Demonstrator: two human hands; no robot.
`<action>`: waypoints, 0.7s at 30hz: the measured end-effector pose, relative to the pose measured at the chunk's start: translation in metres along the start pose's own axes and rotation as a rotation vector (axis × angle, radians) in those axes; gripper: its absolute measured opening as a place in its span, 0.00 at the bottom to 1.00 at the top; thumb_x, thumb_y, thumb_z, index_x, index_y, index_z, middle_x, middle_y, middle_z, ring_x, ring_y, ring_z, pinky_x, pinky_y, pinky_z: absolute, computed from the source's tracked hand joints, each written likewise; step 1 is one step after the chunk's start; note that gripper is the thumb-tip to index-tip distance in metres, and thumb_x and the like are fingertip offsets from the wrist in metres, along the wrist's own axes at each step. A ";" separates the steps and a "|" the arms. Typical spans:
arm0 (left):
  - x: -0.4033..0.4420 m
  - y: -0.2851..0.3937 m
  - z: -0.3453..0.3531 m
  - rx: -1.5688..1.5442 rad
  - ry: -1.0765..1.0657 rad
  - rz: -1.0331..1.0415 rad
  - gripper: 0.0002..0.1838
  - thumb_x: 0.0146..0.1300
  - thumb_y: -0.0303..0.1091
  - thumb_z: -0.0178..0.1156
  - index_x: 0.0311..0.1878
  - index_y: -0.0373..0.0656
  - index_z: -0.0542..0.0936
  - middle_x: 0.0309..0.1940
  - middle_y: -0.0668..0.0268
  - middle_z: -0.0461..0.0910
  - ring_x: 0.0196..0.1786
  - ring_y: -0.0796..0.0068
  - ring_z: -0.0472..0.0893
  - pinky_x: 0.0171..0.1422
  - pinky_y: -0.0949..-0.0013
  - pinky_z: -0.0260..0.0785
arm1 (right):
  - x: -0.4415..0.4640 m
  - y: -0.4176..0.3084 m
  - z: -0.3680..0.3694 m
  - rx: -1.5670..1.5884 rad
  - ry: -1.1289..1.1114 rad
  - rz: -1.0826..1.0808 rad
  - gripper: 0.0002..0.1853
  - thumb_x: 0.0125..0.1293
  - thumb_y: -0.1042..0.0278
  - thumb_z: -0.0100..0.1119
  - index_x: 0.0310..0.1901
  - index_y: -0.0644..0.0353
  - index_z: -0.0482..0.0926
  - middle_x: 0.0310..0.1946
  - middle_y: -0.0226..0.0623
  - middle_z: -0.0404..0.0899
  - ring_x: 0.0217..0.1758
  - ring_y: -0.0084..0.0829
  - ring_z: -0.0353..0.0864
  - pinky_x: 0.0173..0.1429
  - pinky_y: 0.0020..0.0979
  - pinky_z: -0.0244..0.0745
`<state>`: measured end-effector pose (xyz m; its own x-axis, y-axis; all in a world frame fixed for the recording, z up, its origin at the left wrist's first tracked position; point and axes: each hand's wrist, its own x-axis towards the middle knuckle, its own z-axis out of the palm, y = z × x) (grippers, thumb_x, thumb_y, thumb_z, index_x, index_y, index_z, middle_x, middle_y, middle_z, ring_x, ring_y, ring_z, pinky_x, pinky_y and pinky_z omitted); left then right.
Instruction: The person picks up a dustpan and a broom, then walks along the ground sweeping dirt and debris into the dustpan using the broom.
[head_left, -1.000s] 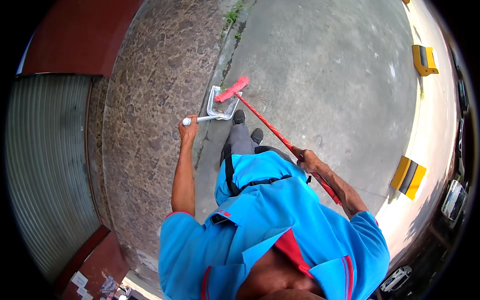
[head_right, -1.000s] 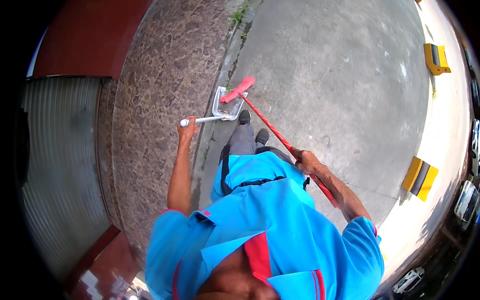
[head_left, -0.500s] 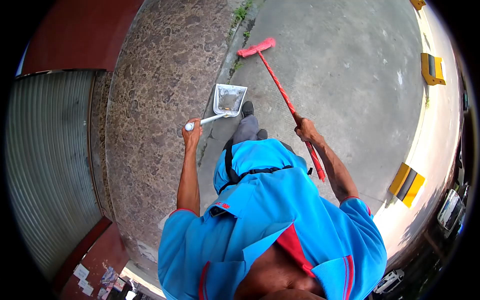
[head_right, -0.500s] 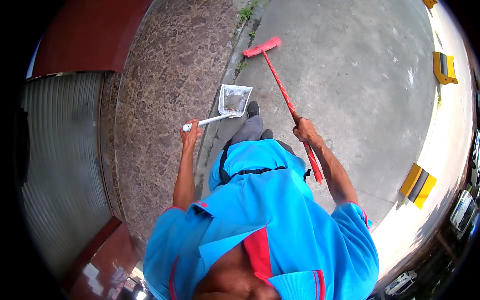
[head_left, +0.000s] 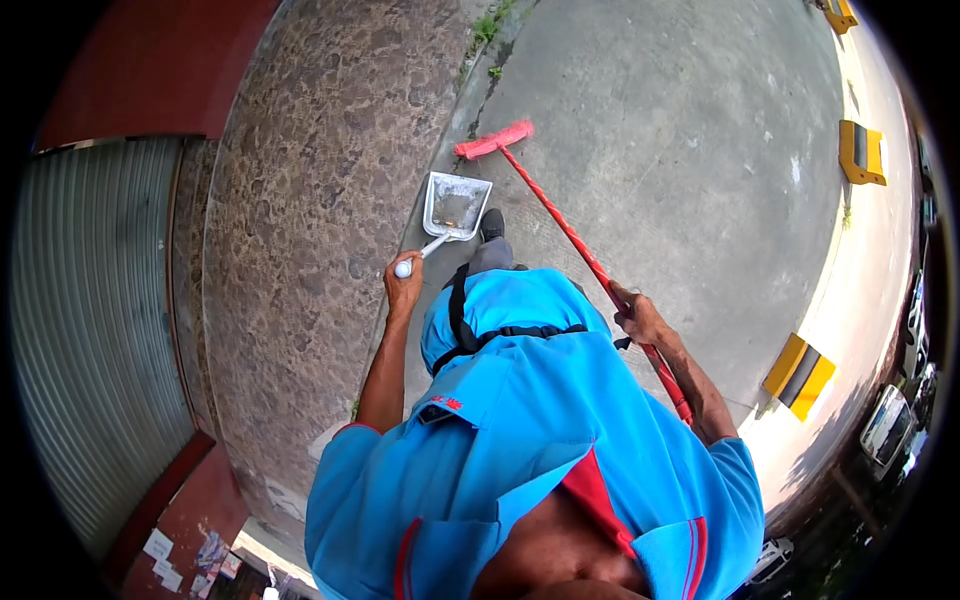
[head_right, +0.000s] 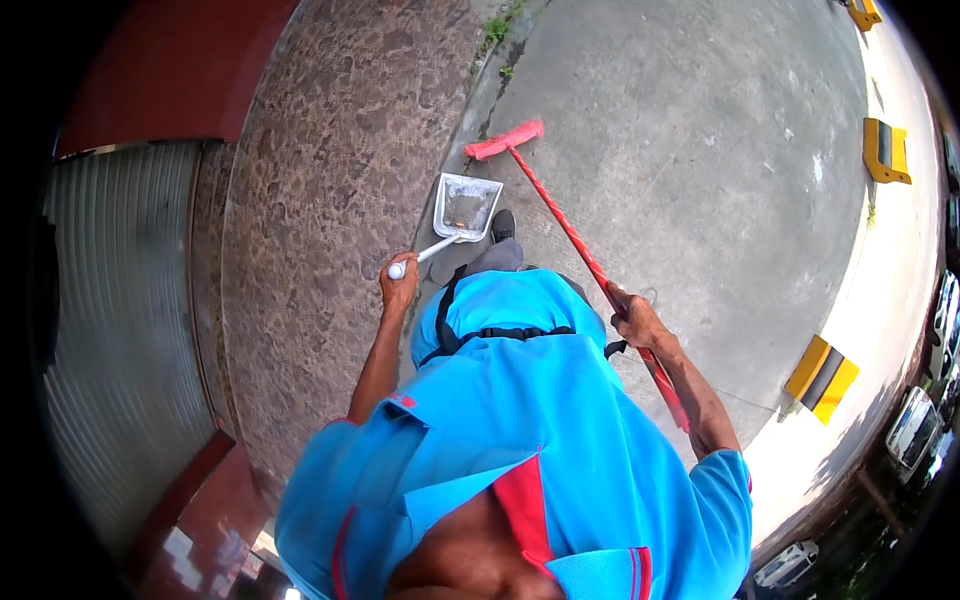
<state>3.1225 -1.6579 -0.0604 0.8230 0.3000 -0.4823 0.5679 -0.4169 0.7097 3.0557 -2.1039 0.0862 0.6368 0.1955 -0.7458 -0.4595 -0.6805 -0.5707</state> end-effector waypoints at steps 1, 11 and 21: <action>0.002 -0.010 0.002 -0.072 -0.008 0.019 0.10 0.58 0.34 0.59 0.39 0.40 0.83 0.34 0.59 0.83 0.40 0.68 0.81 0.46 0.67 0.71 | 0.007 -0.010 -0.006 0.048 0.004 0.113 0.38 0.52 0.82 0.45 0.70 0.60 0.59 0.22 0.37 0.73 0.21 0.29 0.72 0.28 0.34 0.70; -0.012 0.001 0.002 -0.040 0.018 0.109 0.09 0.57 0.34 0.59 0.38 0.40 0.82 0.33 0.58 0.83 0.39 0.65 0.81 0.46 0.66 0.71 | 0.065 -0.003 0.001 -0.277 -0.007 -0.020 0.41 0.50 0.82 0.47 0.71 0.59 0.54 0.28 0.60 0.79 0.24 0.44 0.82 0.30 0.42 0.74; -0.020 -0.001 -0.014 -0.011 -0.047 0.103 0.10 0.57 0.33 0.59 0.40 0.41 0.81 0.31 0.54 0.81 0.37 0.62 0.81 0.43 0.66 0.71 | 0.033 -0.043 -0.075 -0.158 -0.177 0.178 0.41 0.51 0.82 0.44 0.72 0.51 0.56 0.16 0.32 0.68 0.14 0.23 0.67 0.19 0.30 0.66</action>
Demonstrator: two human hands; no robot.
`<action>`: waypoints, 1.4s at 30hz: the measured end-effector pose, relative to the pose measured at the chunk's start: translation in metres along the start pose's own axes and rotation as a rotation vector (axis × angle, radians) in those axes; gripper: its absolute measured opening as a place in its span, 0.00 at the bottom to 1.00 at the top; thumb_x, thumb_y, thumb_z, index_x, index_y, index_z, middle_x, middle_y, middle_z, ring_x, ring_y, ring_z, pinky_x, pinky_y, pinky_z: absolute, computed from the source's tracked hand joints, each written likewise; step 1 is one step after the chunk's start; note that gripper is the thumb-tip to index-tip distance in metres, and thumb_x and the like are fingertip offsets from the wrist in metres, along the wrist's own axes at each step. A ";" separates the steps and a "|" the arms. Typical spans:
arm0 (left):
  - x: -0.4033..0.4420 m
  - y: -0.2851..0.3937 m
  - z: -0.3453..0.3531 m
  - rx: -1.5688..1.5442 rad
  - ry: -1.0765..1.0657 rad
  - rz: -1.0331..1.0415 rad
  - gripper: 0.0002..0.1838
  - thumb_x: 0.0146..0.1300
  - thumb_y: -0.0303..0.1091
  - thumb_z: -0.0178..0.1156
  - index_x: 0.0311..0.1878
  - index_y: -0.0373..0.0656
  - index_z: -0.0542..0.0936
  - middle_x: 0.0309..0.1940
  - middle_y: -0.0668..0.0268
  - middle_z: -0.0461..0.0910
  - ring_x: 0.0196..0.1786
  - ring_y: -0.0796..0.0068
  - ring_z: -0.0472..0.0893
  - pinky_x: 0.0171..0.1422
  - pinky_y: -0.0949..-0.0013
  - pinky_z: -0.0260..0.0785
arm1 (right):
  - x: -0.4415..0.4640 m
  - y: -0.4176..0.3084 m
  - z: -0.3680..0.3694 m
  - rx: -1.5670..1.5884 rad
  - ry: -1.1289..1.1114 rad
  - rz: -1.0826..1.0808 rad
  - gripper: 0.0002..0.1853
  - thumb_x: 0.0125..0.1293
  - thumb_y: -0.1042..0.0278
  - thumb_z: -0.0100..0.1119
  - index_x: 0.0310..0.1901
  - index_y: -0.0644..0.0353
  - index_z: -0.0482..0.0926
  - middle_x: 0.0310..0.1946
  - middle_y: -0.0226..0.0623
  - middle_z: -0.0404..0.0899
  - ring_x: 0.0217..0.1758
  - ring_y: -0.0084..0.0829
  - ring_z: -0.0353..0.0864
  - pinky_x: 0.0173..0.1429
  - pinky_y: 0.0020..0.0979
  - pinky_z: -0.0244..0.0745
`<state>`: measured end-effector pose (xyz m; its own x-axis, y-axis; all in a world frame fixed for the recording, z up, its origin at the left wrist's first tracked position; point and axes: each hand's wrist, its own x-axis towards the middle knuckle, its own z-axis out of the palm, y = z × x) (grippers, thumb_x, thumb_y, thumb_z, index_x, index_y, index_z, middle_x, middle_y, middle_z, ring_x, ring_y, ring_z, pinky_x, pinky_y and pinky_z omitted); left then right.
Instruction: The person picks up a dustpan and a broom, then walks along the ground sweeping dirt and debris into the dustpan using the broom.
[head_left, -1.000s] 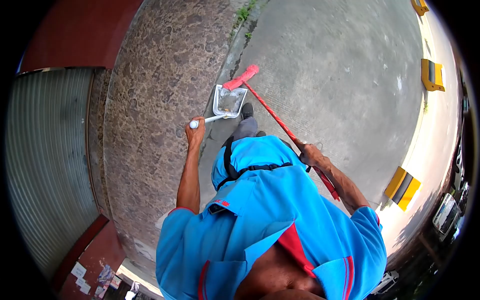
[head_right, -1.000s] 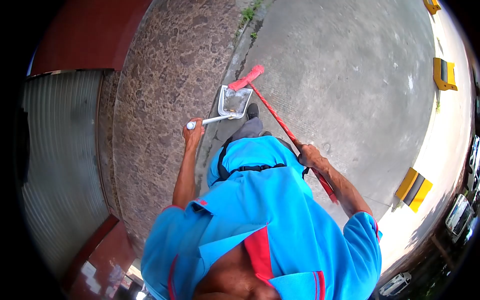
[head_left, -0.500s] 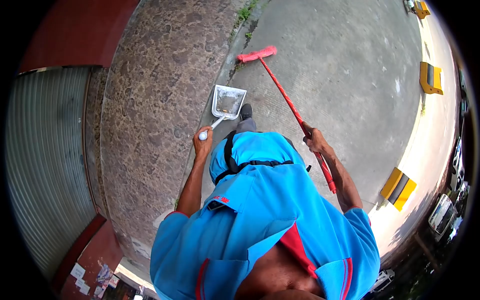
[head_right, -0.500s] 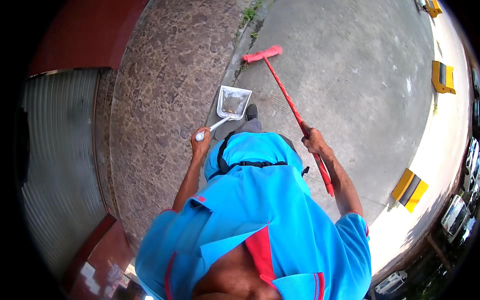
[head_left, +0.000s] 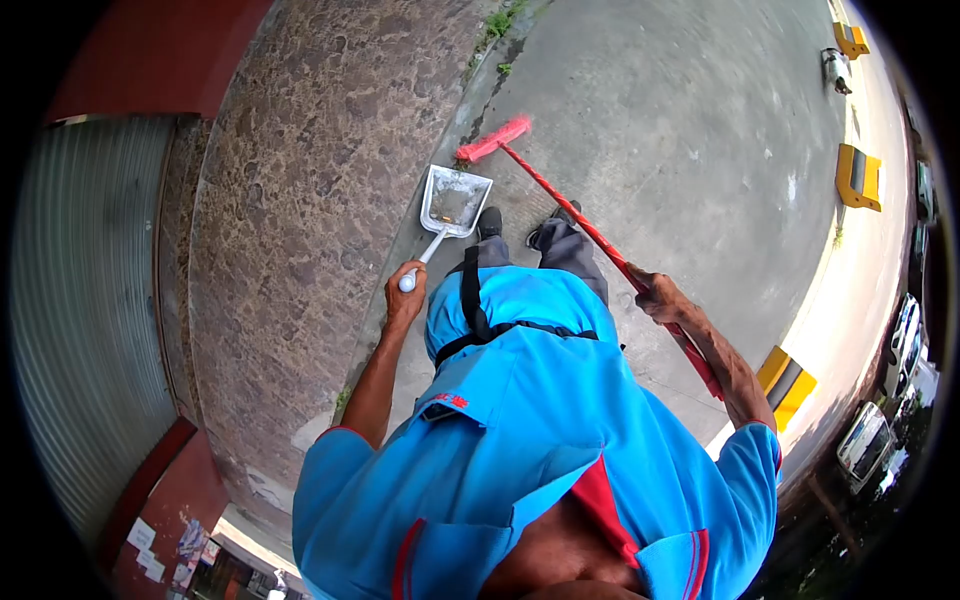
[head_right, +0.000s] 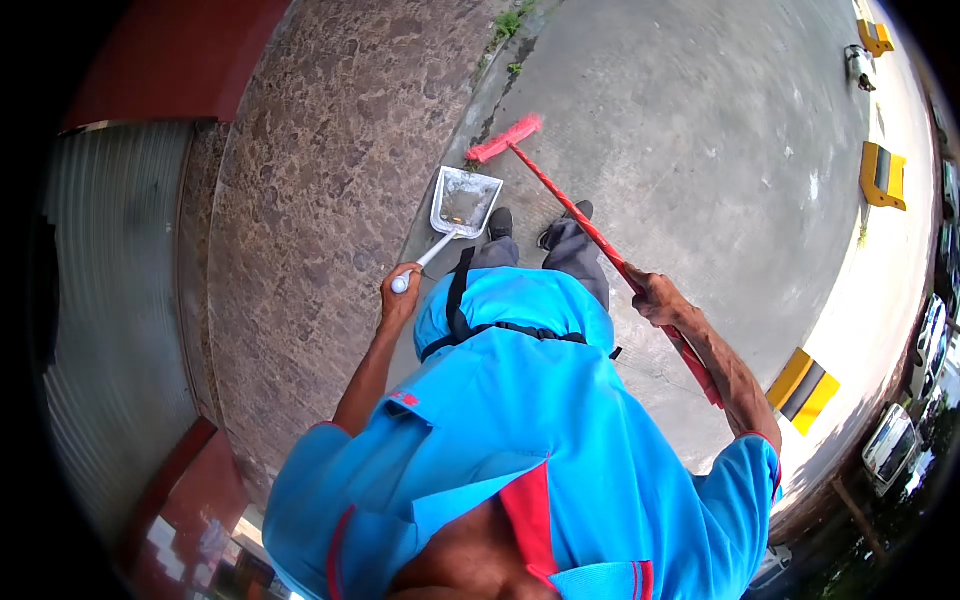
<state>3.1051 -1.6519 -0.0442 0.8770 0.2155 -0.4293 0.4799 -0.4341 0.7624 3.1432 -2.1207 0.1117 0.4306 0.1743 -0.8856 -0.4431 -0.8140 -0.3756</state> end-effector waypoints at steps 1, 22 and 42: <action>-0.003 -0.001 0.002 -0.004 0.006 0.018 0.10 0.57 0.33 0.59 0.40 0.41 0.81 0.31 0.55 0.81 0.36 0.63 0.81 0.43 0.66 0.71 | 0.004 0.003 -0.002 0.010 0.034 -0.022 0.42 0.50 0.82 0.43 0.72 0.51 0.56 0.16 0.31 0.67 0.14 0.23 0.67 0.18 0.30 0.66; -0.009 0.008 0.004 0.013 0.005 -0.062 0.11 0.58 0.38 0.59 0.42 0.45 0.80 0.30 0.56 0.80 0.36 0.62 0.81 0.42 0.64 0.71 | 0.013 0.013 0.004 0.038 0.021 -0.021 0.41 0.52 0.83 0.45 0.72 0.53 0.56 0.17 0.33 0.70 0.14 0.25 0.69 0.19 0.30 0.65; 0.002 0.036 0.016 -0.068 0.111 -0.014 0.07 0.60 0.34 0.60 0.40 0.45 0.82 0.22 0.68 0.75 0.28 0.82 0.73 0.33 0.72 0.67 | 0.006 0.002 0.037 0.104 -0.010 -0.014 0.43 0.47 0.84 0.43 0.72 0.55 0.56 0.24 0.38 0.76 0.15 0.28 0.70 0.22 0.32 0.70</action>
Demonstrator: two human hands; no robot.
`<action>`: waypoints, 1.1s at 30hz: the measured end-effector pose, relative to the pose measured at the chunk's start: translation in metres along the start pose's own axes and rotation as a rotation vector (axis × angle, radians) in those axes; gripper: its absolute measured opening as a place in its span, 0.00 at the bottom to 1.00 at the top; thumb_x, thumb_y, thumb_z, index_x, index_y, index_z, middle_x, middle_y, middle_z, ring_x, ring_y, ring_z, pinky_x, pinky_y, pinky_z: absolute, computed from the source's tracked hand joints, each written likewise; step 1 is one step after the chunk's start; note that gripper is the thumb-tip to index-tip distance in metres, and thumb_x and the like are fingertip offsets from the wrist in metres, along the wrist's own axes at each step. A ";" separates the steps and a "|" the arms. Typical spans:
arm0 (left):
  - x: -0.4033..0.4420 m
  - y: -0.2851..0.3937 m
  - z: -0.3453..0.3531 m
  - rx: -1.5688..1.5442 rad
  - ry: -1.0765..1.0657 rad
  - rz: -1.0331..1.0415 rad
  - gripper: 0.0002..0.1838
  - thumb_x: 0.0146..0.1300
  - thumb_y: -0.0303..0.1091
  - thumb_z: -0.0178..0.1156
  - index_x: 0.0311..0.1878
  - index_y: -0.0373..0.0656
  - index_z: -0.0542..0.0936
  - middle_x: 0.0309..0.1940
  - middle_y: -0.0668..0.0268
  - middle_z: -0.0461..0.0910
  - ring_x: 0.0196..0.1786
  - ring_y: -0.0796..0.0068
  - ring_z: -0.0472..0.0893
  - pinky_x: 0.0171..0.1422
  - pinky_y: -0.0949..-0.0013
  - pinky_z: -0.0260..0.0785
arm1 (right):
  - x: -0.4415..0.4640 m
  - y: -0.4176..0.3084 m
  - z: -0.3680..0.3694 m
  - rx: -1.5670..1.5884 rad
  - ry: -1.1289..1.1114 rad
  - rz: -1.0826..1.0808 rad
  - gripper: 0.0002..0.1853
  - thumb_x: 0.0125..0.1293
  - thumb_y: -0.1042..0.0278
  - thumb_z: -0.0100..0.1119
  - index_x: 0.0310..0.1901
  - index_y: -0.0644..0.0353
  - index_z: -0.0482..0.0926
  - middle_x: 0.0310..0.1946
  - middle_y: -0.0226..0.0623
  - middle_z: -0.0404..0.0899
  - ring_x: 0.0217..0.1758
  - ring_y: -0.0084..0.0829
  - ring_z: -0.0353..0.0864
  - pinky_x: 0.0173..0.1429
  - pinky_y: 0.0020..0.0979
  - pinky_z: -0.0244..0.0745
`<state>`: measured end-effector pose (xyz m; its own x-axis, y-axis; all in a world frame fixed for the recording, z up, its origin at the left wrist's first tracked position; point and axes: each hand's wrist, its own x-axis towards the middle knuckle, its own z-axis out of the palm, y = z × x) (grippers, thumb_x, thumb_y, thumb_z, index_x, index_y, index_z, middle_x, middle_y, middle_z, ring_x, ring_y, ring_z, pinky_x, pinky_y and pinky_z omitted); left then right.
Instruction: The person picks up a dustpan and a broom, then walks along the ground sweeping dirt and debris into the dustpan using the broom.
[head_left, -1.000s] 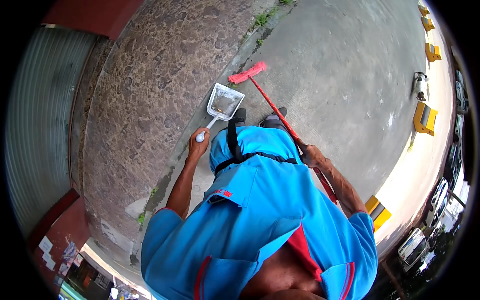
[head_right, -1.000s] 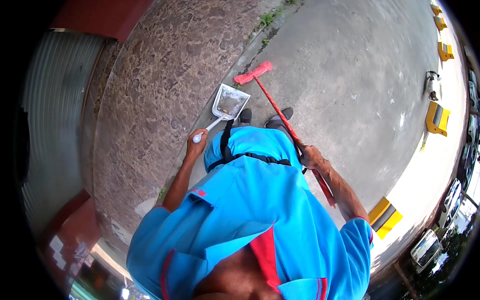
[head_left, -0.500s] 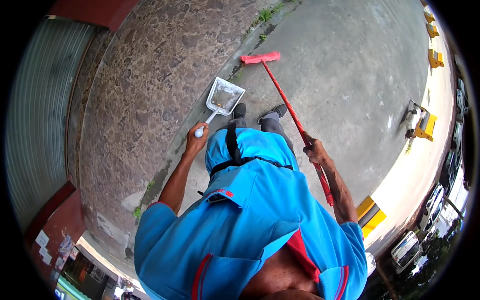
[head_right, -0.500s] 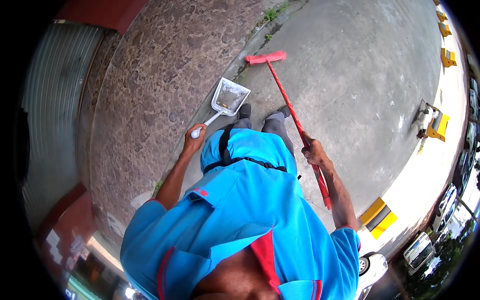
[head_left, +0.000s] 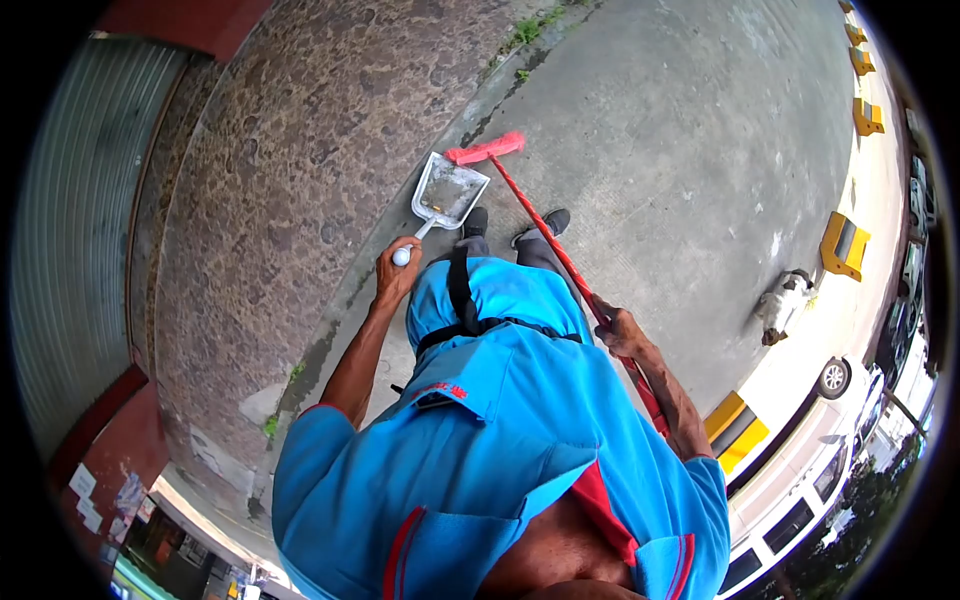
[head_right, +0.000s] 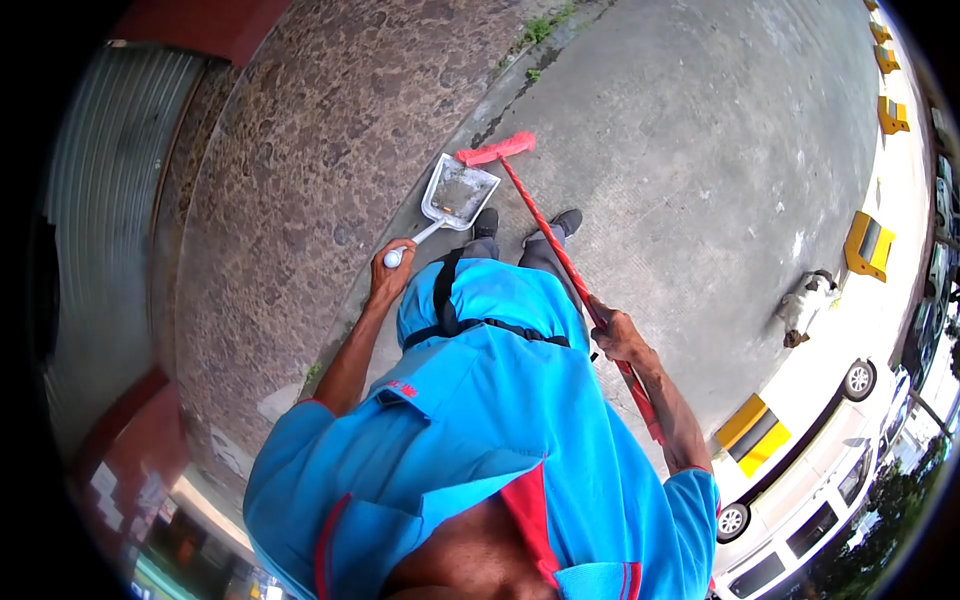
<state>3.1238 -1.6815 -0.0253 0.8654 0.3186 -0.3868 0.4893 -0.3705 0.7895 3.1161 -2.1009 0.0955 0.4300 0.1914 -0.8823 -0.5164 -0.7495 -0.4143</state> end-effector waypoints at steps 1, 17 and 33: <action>-0.001 0.006 -0.002 0.010 -0.018 -0.024 0.07 0.60 0.34 0.60 0.39 0.45 0.82 0.22 0.68 0.75 0.28 0.82 0.73 0.33 0.72 0.67 | 0.001 0.003 0.001 0.003 0.000 0.003 0.43 0.47 0.84 0.43 0.72 0.55 0.56 0.24 0.38 0.76 0.15 0.28 0.70 0.22 0.32 0.70; 0.054 0.044 0.033 0.057 -0.005 -0.025 0.09 0.54 0.41 0.61 0.34 0.48 0.82 0.28 0.54 0.81 0.37 0.52 0.82 0.42 0.59 0.71 | 0.012 0.004 0.005 -0.222 -0.020 -0.068 0.39 0.51 0.80 0.49 0.69 0.55 0.58 0.35 0.58 0.80 0.36 0.47 0.84 0.41 0.42 0.77; 0.080 0.086 0.064 0.109 -0.080 0.059 0.10 0.53 0.40 0.60 0.33 0.45 0.82 0.31 0.56 0.83 0.39 0.49 0.81 0.44 0.57 0.72 | 0.018 0.030 0.019 -0.083 0.050 -0.216 0.38 0.54 0.83 0.46 0.70 0.54 0.58 0.30 0.50 0.81 0.21 0.35 0.80 0.27 0.36 0.77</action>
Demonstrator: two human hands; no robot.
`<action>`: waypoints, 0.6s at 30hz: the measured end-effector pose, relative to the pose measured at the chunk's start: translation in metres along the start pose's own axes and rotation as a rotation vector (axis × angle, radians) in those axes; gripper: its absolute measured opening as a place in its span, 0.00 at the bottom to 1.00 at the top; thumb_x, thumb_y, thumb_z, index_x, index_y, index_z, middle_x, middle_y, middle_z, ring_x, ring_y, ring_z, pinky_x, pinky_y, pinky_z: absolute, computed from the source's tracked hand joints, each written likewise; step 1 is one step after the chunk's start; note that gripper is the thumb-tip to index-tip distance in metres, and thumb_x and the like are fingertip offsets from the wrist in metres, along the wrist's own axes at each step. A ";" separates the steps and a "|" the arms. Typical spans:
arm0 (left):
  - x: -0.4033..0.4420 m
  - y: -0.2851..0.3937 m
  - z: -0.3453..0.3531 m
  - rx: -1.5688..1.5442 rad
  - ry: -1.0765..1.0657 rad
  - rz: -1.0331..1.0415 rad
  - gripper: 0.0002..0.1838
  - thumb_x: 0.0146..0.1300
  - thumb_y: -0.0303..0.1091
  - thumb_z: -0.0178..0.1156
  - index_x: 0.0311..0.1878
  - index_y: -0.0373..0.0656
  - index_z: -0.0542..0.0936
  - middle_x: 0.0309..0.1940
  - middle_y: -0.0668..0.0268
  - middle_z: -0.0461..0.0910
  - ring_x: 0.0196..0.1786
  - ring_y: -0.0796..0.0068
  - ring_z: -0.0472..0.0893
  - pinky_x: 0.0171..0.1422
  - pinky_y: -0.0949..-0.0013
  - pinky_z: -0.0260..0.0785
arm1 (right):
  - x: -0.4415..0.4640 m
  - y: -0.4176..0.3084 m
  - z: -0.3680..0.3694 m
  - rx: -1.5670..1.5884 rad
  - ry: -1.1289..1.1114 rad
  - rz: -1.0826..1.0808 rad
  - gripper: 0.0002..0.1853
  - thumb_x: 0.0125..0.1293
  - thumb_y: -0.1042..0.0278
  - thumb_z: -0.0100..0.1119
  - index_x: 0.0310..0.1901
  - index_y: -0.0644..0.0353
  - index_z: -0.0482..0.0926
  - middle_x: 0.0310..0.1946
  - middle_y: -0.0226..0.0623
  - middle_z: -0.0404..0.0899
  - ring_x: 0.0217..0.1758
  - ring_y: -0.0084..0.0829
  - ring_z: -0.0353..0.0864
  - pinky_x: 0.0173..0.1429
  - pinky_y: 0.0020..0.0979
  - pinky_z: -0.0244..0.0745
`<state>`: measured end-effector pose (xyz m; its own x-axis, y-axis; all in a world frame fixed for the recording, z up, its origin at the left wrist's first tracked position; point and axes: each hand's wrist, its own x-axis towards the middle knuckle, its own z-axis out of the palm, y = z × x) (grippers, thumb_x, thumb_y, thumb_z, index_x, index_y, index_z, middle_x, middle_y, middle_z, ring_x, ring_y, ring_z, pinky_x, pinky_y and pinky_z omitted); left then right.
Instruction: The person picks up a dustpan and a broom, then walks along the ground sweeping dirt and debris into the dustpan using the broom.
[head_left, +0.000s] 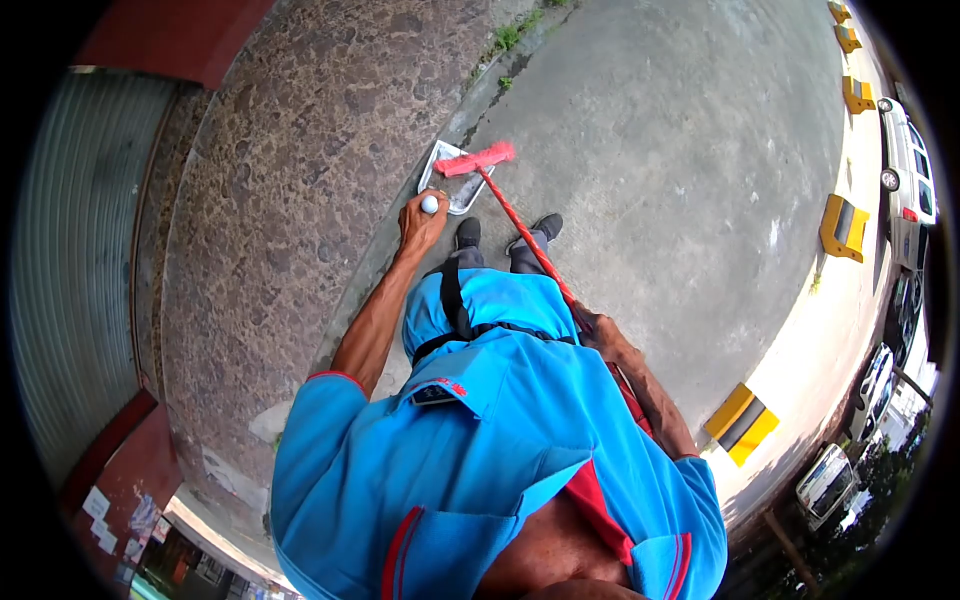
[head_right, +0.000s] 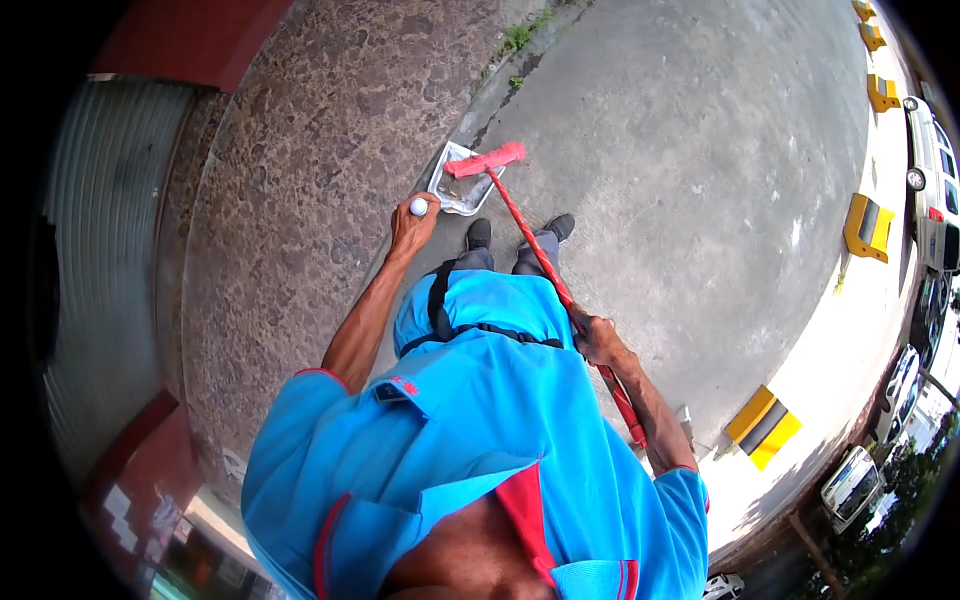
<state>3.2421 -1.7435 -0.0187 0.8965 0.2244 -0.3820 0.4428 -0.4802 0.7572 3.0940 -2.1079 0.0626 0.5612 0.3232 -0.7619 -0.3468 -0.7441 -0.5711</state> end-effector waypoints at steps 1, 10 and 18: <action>0.001 0.001 0.002 0.009 0.012 0.004 0.10 0.53 0.40 0.60 0.33 0.45 0.82 0.31 0.55 0.83 0.39 0.49 0.81 0.44 0.57 0.72 | 0.000 -0.003 -0.001 0.002 0.002 0.007 0.37 0.54 0.83 0.45 0.70 0.54 0.59 0.29 0.50 0.80 0.20 0.35 0.80 0.27 0.36 0.77; -0.007 0.015 0.018 -0.018 0.030 -0.017 0.09 0.55 0.39 0.60 0.34 0.45 0.82 0.30 0.55 0.82 0.38 0.52 0.82 0.43 0.58 0.72 | -0.011 -0.024 -0.022 -0.022 -0.016 0.016 0.37 0.54 0.82 0.47 0.69 0.57 0.59 0.26 0.52 0.79 0.20 0.36 0.80 0.29 0.37 0.77; -0.010 0.034 0.032 -0.057 -0.020 0.032 0.09 0.57 0.38 0.60 0.34 0.44 0.82 0.30 0.56 0.82 0.38 0.56 0.83 0.42 0.61 0.71 | -0.023 -0.037 -0.031 0.019 -0.072 0.212 0.37 0.53 0.80 0.50 0.69 0.63 0.57 0.33 0.59 0.80 0.29 0.42 0.84 0.38 0.39 0.78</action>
<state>3.2474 -1.7896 -0.0060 0.9100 0.1921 -0.3675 0.4145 -0.4378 0.7978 3.1172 -2.1061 0.1108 0.4191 0.2022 -0.8851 -0.4657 -0.7890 -0.4008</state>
